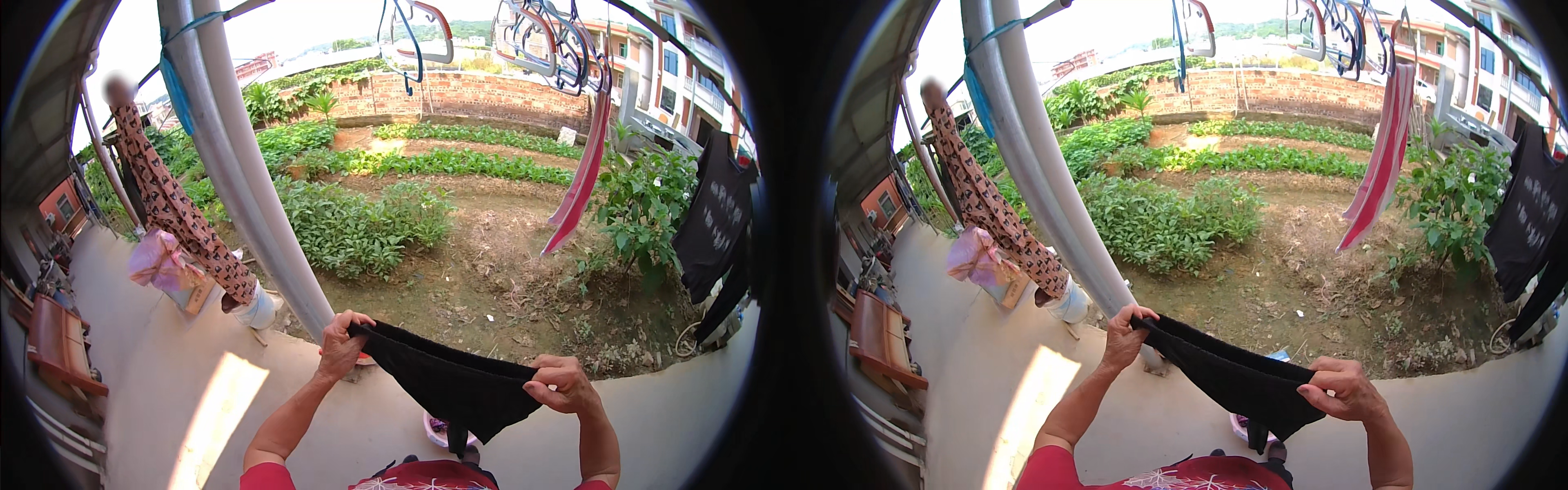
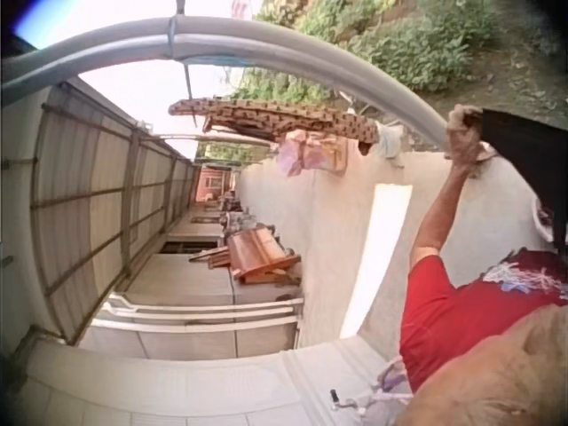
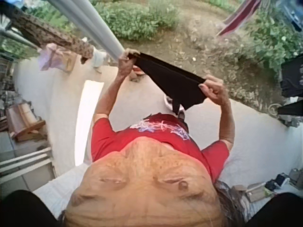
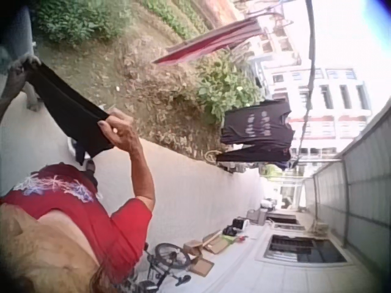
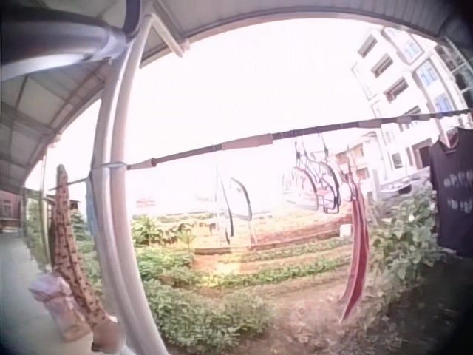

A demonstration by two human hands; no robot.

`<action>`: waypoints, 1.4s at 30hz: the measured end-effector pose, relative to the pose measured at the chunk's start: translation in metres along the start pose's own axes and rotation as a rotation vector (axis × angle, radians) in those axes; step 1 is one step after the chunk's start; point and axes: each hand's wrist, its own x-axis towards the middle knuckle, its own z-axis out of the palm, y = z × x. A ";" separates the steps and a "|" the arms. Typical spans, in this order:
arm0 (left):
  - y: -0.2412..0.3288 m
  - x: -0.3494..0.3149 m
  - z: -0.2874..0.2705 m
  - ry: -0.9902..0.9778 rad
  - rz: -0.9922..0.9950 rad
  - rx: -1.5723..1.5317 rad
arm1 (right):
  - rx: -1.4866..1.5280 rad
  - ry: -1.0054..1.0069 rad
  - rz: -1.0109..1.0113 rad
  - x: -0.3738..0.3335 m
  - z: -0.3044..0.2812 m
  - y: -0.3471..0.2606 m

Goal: The person washes clothes by hand in a red basin at an outdoor concrete sink. They scrub and rinse a red garment and a black garment, then wring them out and hang them on a clothesline using a hanger.

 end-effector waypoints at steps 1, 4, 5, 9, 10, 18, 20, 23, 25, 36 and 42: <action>0.011 -0.003 0.014 0.030 -0.086 -0.362 | 0.122 -0.039 0.025 0.003 0.000 -0.004; 0.045 -0.005 0.047 -0.160 -0.111 -0.980 | 0.226 -0.293 -0.091 0.031 0.019 -0.041; 0.059 -0.009 0.054 -0.218 -0.114 -1.076 | 0.275 -0.304 -0.049 0.038 0.023 -0.056; 0.111 -0.025 0.058 -0.543 0.254 -0.858 | 0.362 0.140 -0.037 0.071 0.051 -0.034; 0.117 -0.028 0.052 -0.628 0.317 -0.717 | 0.441 0.053 -0.029 0.075 0.057 -0.032; 0.129 -0.036 0.013 -0.593 0.385 -0.641 | 0.565 -0.139 -0.038 0.084 0.087 -0.046; 0.131 -0.036 0.004 -0.616 0.432 -0.606 | 0.489 -0.168 -0.099 0.093 0.093 -0.047; 0.138 -0.035 -0.016 -0.644 0.473 -0.471 | 0.817 -0.353 0.169 0.096 0.100 -0.067; 0.145 -0.035 -0.027 -0.634 0.587 -0.278 | 0.682 -0.363 0.053 0.101 0.100 -0.075; 0.162 -0.040 -0.027 -0.554 0.688 -0.077 | 0.425 -0.306 -0.123 0.082 0.123 -0.074; 0.082 -0.052 -0.021 -0.370 -0.211 -0.540 | 0.125 0.374 -0.061 0.084 0.064 -0.106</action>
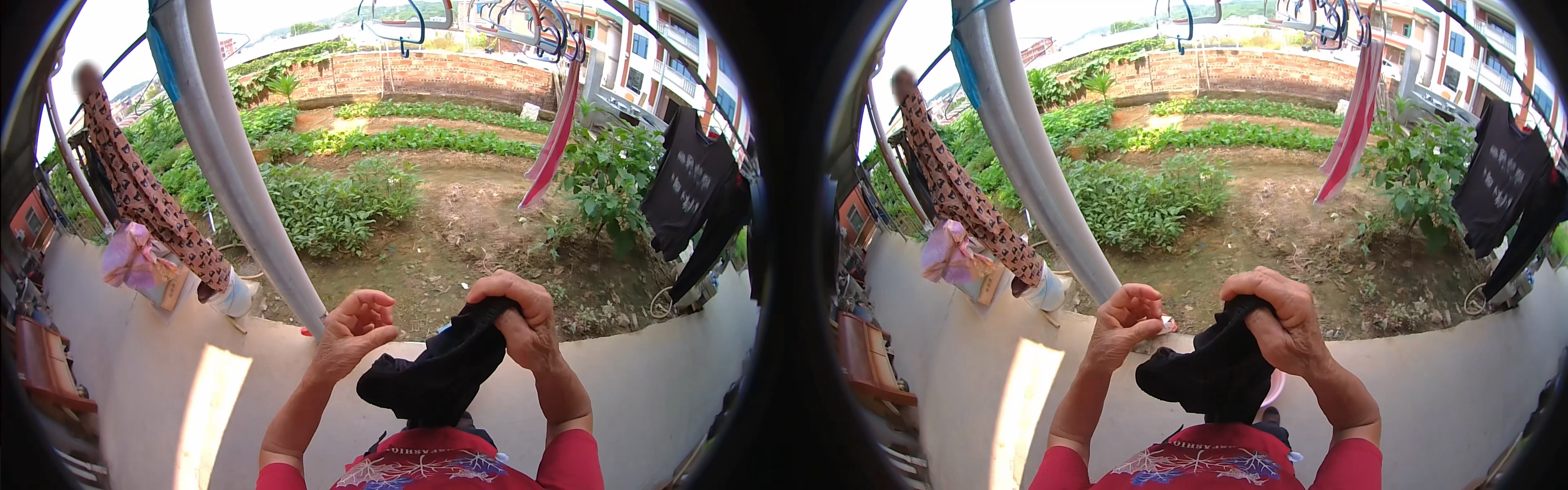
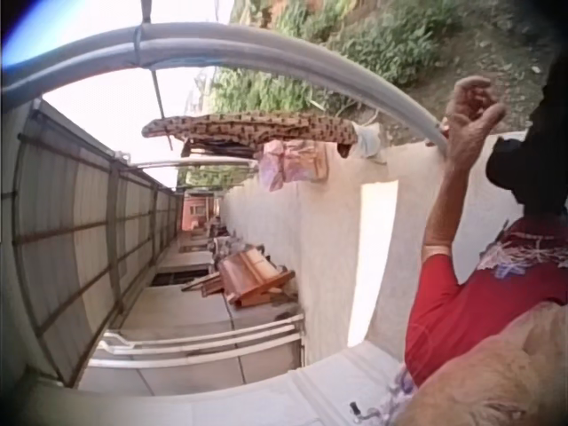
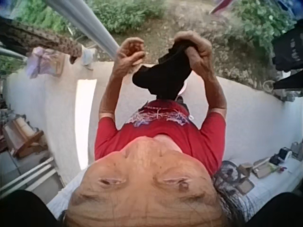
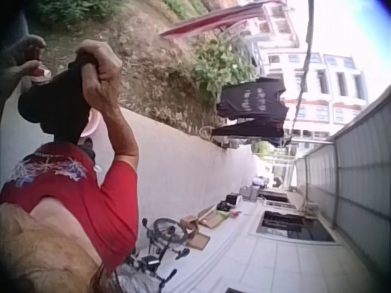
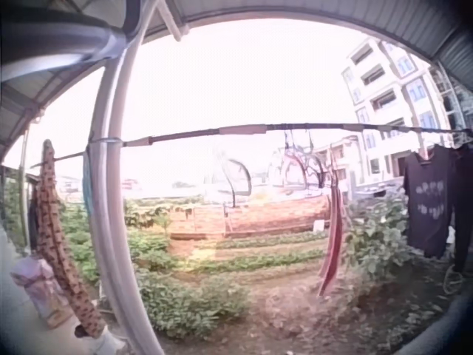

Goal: The person washes clothes by hand in a red basin at an outdoor concrete sink. They scrub and rinse a red garment and a black garment, then wring them out and hang them on a clothesline using a hanger.

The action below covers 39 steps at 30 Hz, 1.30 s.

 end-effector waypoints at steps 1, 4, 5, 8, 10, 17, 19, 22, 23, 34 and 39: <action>-0.024 -0.002 -0.004 0.116 -0.004 -0.079 | -0.061 0.074 -0.041 0.002 -0.002 -0.004; -0.055 -0.024 0.025 -0.031 0.089 0.018 | -0.376 0.252 -0.085 0.009 -0.002 -0.001; -0.060 -0.027 0.044 -0.061 0.153 0.240 | -0.411 0.265 -0.096 0.009 -0.001 -0.003; -0.115 -0.010 0.062 0.264 0.174 0.560 | -0.463 0.294 -0.152 0.008 0.007 -0.002; -0.154 0.003 0.053 0.385 -0.095 0.260 | -0.420 0.260 -0.151 0.008 0.009 -0.007; -0.165 0.007 0.063 0.218 -0.287 -0.170 | -0.421 0.236 -0.099 0.006 0.004 0.012; -0.153 0.010 0.068 0.360 -0.286 -0.171 | -0.439 0.240 -0.085 0.004 -0.001 0.011; -0.137 0.015 0.056 0.377 -0.184 -0.128 | -0.449 0.170 -0.043 -0.001 -0.005 0.010; -0.133 0.016 0.051 0.321 -0.181 -0.106 | -0.450 0.181 -0.040 -0.002 -0.006 0.013; -0.149 -0.010 0.037 0.054 0.177 1.111 | -0.371 0.260 -0.037 -0.008 -0.012 0.020; -0.133 0.014 -0.023 0.272 0.128 0.695 | -0.428 0.428 0.079 -0.009 -0.055 0.043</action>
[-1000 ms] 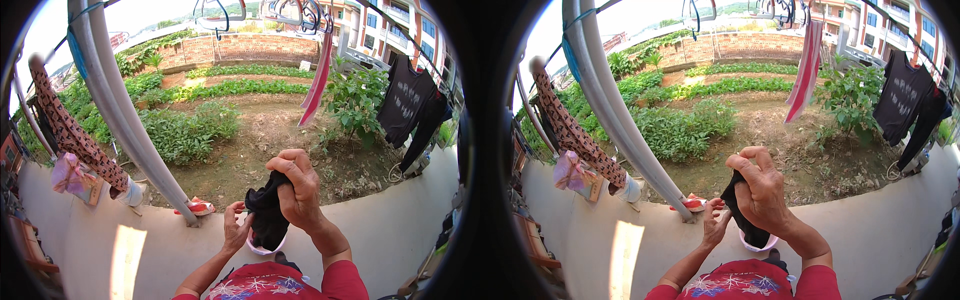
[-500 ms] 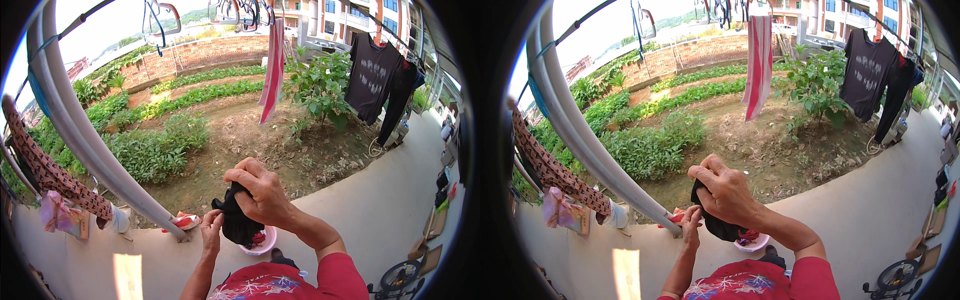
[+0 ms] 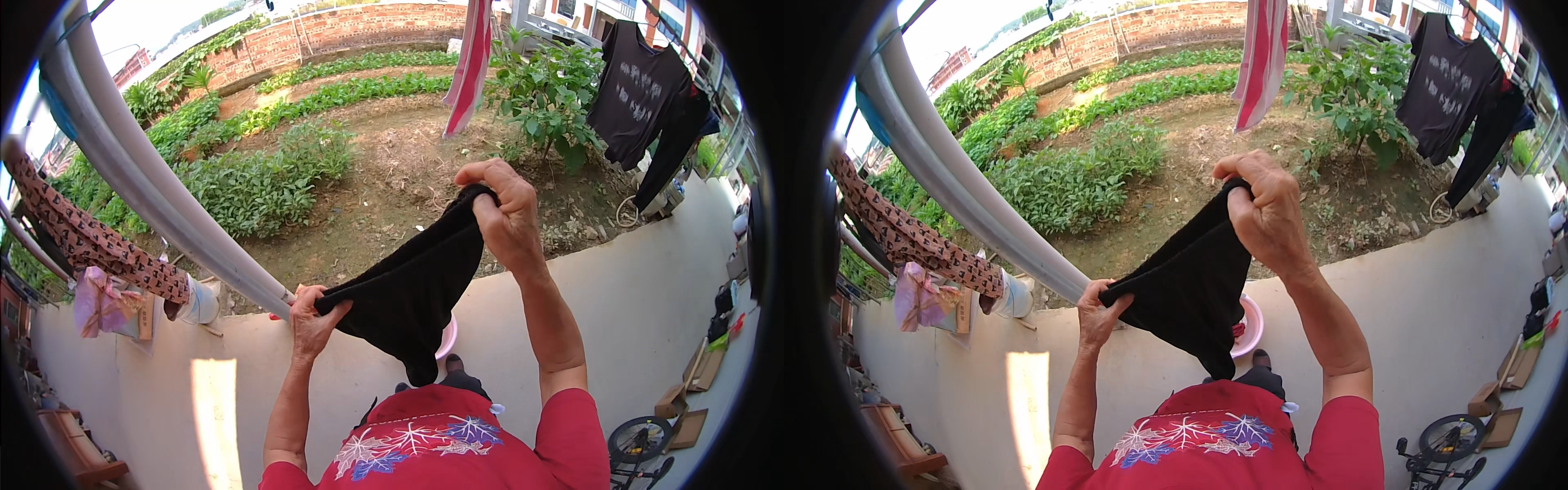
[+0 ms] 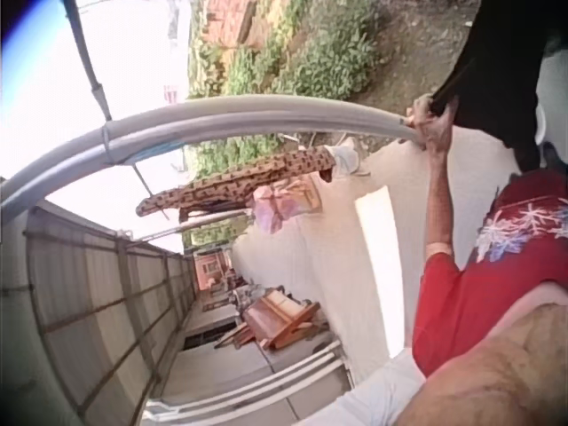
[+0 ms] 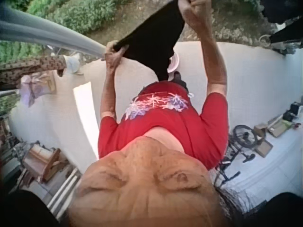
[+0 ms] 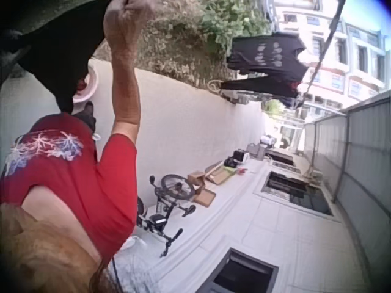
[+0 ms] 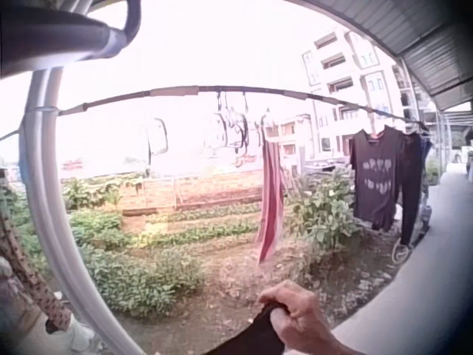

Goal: The person washes clothes by hand in a red basin at an outdoor concrete sink. They scrub and rinse a red garment and a black garment, then wring them out and hang them on a clothesline using a hanger.

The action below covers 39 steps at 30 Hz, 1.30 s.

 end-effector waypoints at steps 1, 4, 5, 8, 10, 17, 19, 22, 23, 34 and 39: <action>0.011 0.005 -0.006 -0.009 -0.045 -0.138 | -0.059 0.021 0.030 0.001 -0.008 0.012; 0.043 0.021 -0.040 -0.059 -0.050 -0.289 | -0.157 0.001 0.107 -0.001 -0.013 0.034; 0.055 0.028 -0.049 -0.043 -0.041 -0.302 | -0.160 -0.014 0.097 -0.001 -0.012 0.039; 0.087 0.054 -0.067 -0.007 0.080 -0.342 | -0.256 -0.135 0.197 0.010 -0.019 0.032; 0.105 0.062 -0.078 0.013 0.200 -0.199 | -0.248 -0.216 0.143 0.015 -0.017 0.028; 0.139 0.072 -0.083 -0.244 0.336 0.171 | -0.296 -0.367 0.092 0.035 -0.032 0.045; 0.144 0.071 -0.080 -0.384 0.338 0.265 | -0.388 -0.298 -0.009 0.045 -0.039 0.053; 0.156 0.069 -0.089 -0.382 0.347 0.449 | -0.195 -0.198 0.046 0.058 -0.042 0.050; 0.161 0.072 -0.096 -0.203 0.379 0.477 | -0.127 -0.186 0.136 0.061 -0.043 0.046; 0.097 0.067 -0.055 0.045 0.110 -0.437 | 0.143 -0.554 0.222 0.052 -0.012 0.096; 0.122 0.068 -0.052 -0.074 0.034 -0.555 | 0.141 -0.656 0.427 0.092 -0.020 0.097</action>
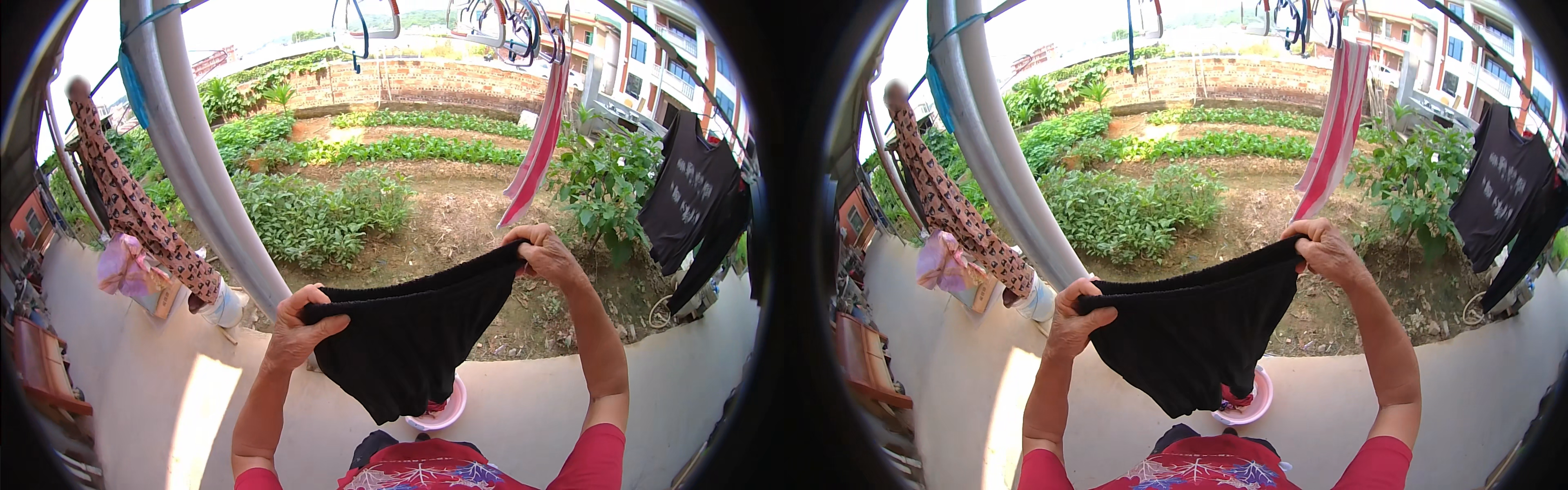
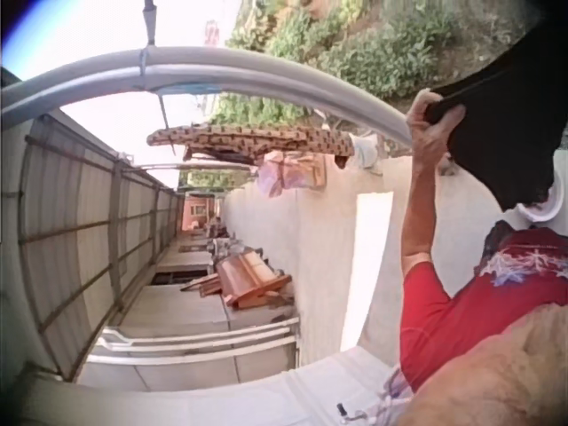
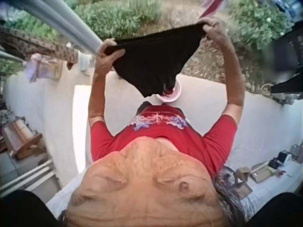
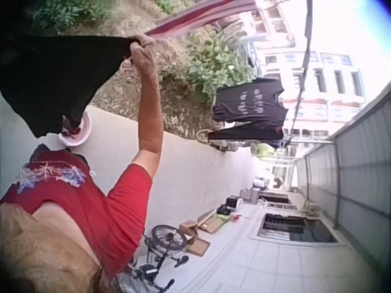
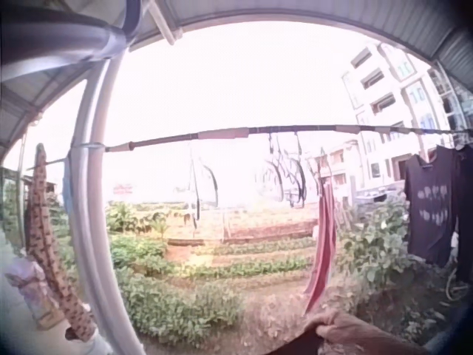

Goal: The person washes clothes by hand in a red basin at an outdoor concrete sink. They scrub and rinse a red garment and a black garment, then wring them out and hang them on a clothesline using a hanger.

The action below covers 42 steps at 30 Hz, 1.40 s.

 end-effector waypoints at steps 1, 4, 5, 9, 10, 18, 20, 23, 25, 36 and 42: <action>0.009 0.003 0.002 0.021 -0.058 -0.104 | -0.032 -0.093 0.003 0.003 -0.001 -0.008; 0.017 0.012 0.001 -0.047 0.061 0.137 | -0.205 -0.347 -0.171 0.011 -0.004 -0.024; 0.027 0.010 -0.001 -0.054 0.089 0.287 | -0.327 -0.397 -0.066 0.011 0.007 -0.056; 0.035 0.011 -0.015 -0.263 0.212 0.509 | -0.333 0.326 -0.588 0.031 0.032 -0.130; 0.036 0.010 -0.022 -0.316 0.178 0.501 | -0.305 0.436 -0.687 0.042 0.042 -0.154; 0.019 0.008 -0.085 -0.519 0.055 0.364 | -1.134 1.027 -0.507 0.145 0.058 -0.286; 0.017 0.008 -0.107 -0.553 0.067 0.376 | -1.240 0.983 -0.218 0.166 0.074 -0.297; 0.018 0.009 -0.135 -0.580 0.046 0.401 | -1.207 1.005 -0.115 0.176 0.089 -0.298; 0.018 0.008 -0.150 -0.568 0.024 0.422 | -1.138 1.027 -0.080 0.187 0.093 -0.292; -0.006 0.011 -0.195 -0.514 0.081 0.399 | -0.784 1.186 -0.492 0.219 0.078 -0.297; -0.003 0.024 -0.189 -0.487 0.070 0.371 | -0.540 1.151 -0.730 0.204 0.084 -0.286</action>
